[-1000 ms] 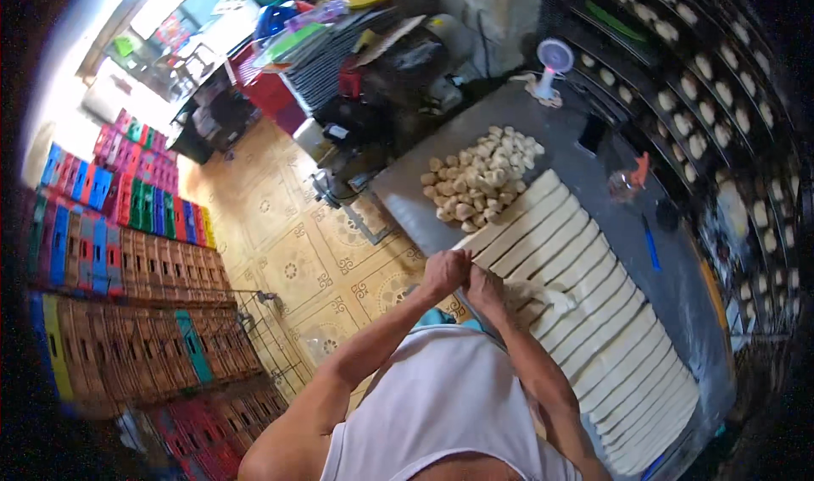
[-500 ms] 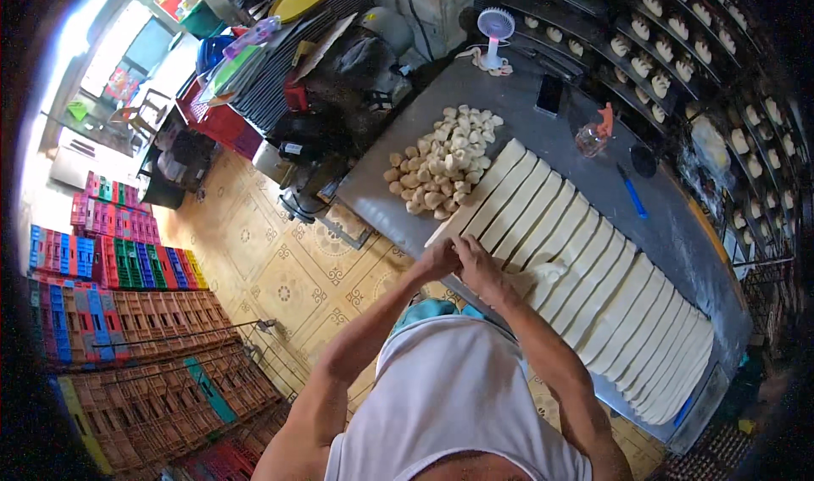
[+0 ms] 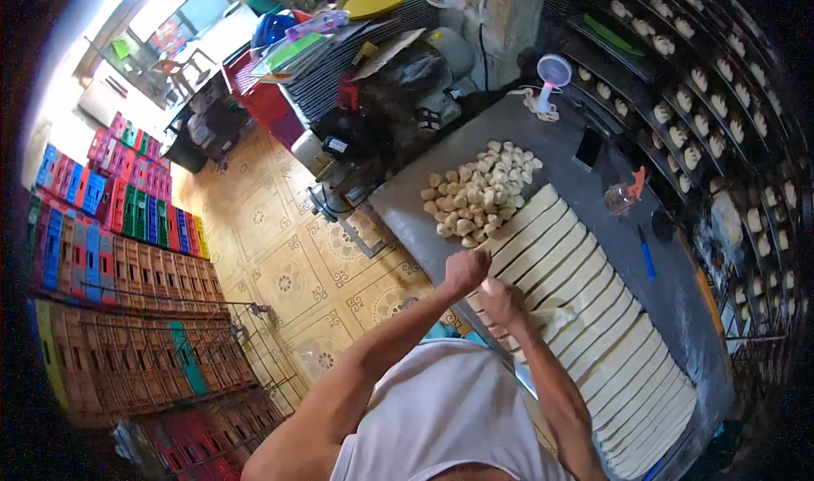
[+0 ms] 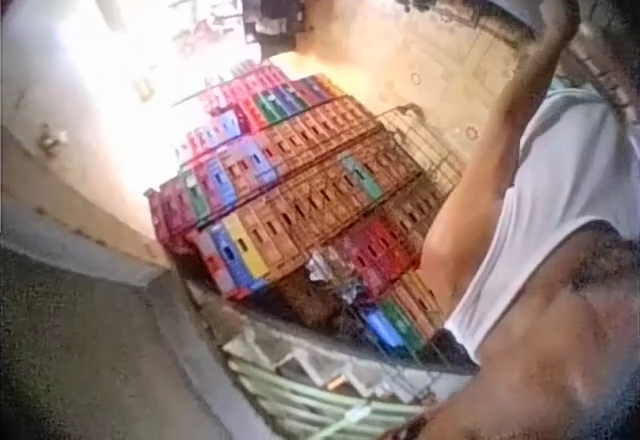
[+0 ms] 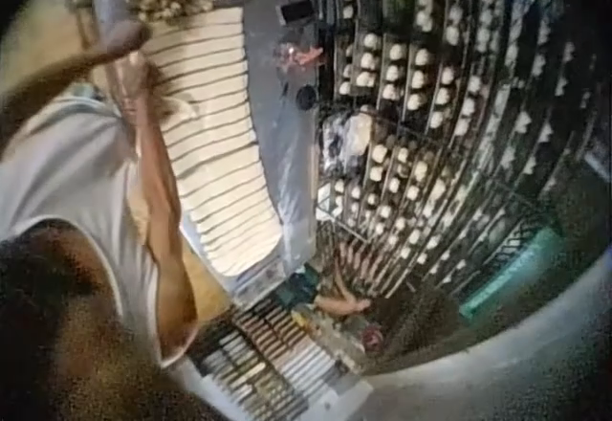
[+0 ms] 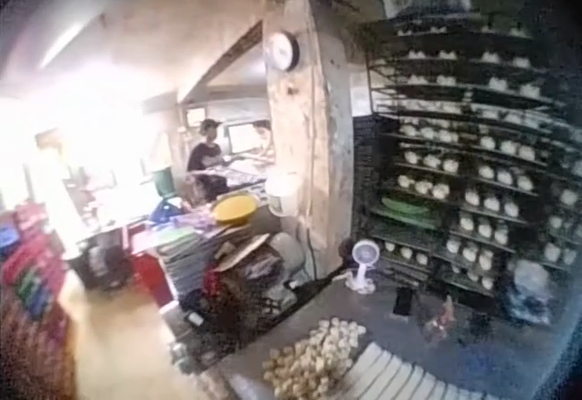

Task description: The recorder is dividing long strips of dough into small portions and rolling them by hand on a work table.

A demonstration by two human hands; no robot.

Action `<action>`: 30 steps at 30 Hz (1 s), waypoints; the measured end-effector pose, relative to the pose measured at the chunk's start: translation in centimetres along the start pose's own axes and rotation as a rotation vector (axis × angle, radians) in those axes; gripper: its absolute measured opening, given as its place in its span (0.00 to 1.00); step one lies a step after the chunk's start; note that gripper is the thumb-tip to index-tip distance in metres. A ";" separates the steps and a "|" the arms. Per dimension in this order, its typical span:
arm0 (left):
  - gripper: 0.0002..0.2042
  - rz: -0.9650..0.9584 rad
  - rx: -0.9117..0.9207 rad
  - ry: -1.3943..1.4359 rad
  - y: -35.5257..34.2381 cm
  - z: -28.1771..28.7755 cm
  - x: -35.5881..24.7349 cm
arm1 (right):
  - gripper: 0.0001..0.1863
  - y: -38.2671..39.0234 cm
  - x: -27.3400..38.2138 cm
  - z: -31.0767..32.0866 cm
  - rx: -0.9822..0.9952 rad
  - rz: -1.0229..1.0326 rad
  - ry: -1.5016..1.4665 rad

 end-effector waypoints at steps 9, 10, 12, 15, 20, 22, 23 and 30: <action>0.12 -0.450 0.092 0.555 0.9 -0.9 -0.5 | 0.34 -2.3 -1.4 0.6 -0.160 0.335 -0.105; 0.10 -0.290 0.240 0.489 1.4 -2.5 -1.4 | 0.32 -1.6 -2.1 0.2 -0.226 0.439 0.029; 0.09 -0.349 0.221 0.177 2.9 -2.1 -1.8 | 0.31 -1.2 -3.1 0.3 -0.192 0.329 0.062; 0.11 -0.150 -0.042 0.274 3.2 -2.0 -0.3 | 0.26 -0.1 -2.2 1.0 -0.309 0.238 0.025; 0.14 -0.133 -0.086 0.155 2.4 -0.5 -1.6 | 0.14 -1.0 -3.9 -1.9 -0.180 0.141 0.093; 0.20 -0.191 0.122 0.007 2.0 -2.9 -1.3 | 0.14 -0.7 -3.9 -1.8 -0.172 0.135 0.117; 0.20 -0.190 0.121 0.009 1.7 -3.1 -1.4 | 0.12 -0.2 -3.3 -1.2 -0.127 0.125 0.089; 0.23 -0.244 -0.260 0.348 -2.9 1.3 -1.6 | 0.11 0.4 -0.7 2.9 -0.181 0.380 -0.007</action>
Point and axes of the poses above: each hand's wrist, its own y-axis away from the middle knuckle, its own z-axis out of the back of the hand, x = y × z, the point moved 8 cm from there along -y, towards the middle knuckle, and after that the axes turned 4 degrees about y, right-handed, at the moved point
